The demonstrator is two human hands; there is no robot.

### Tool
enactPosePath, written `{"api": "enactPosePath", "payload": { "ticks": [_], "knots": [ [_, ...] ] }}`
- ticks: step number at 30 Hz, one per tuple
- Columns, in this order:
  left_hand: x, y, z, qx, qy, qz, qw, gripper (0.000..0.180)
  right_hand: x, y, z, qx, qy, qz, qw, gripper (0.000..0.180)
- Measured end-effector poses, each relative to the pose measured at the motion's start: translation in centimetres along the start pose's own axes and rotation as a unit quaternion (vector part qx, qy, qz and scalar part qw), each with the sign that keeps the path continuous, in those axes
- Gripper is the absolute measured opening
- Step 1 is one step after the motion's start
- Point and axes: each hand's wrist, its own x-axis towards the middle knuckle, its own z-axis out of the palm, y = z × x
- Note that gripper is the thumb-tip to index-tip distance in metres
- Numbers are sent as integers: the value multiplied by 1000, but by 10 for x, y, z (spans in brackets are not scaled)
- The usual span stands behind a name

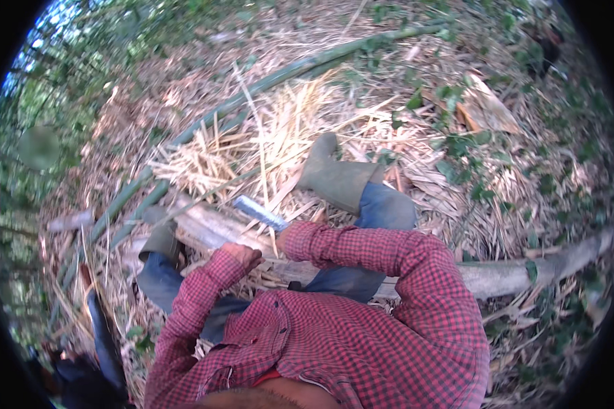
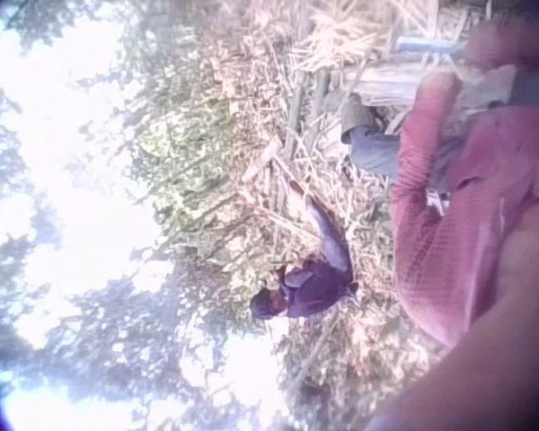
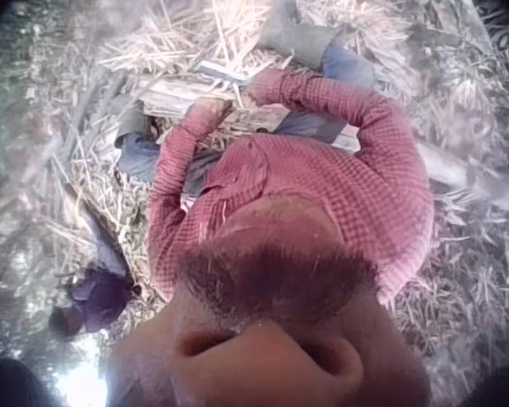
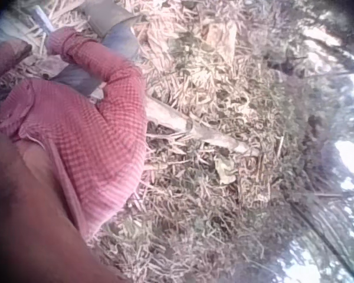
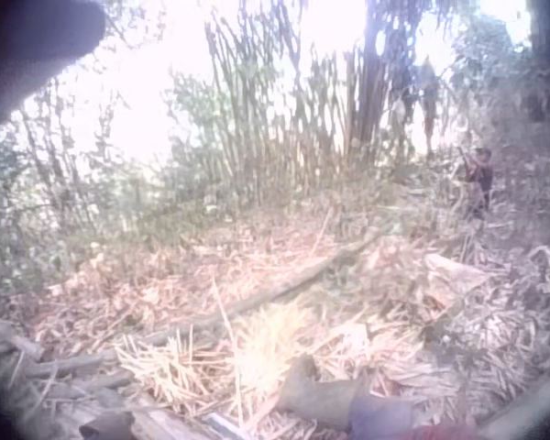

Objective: The person sits on the ground in a bamboo grove and uses a machete to split bamboo stalks into thin strips. They repeatedly hold the stalks and strike them with the blade to create fine slivers, accumulating a pile of processed bamboo.

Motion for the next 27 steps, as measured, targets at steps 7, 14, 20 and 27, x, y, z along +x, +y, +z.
{"api": "enactPosePath", "payload": {
  "ticks": [7,14,20,27],
  "knots": [
    [-9,-8,-13,-268,267,19,925,24,-43,49,-11,245,113,-157,950,36],
    [-3,11,-21,-226,234,-94,941,22,-49,36,-4,227,200,16,953,30],
    [8,14,-17,-216,271,-125,930,23,-41,34,16,275,275,43,921,34],
    [65,4,29,-725,388,-81,564,37,12,3,1,533,465,7,707,41]
  ]
}}
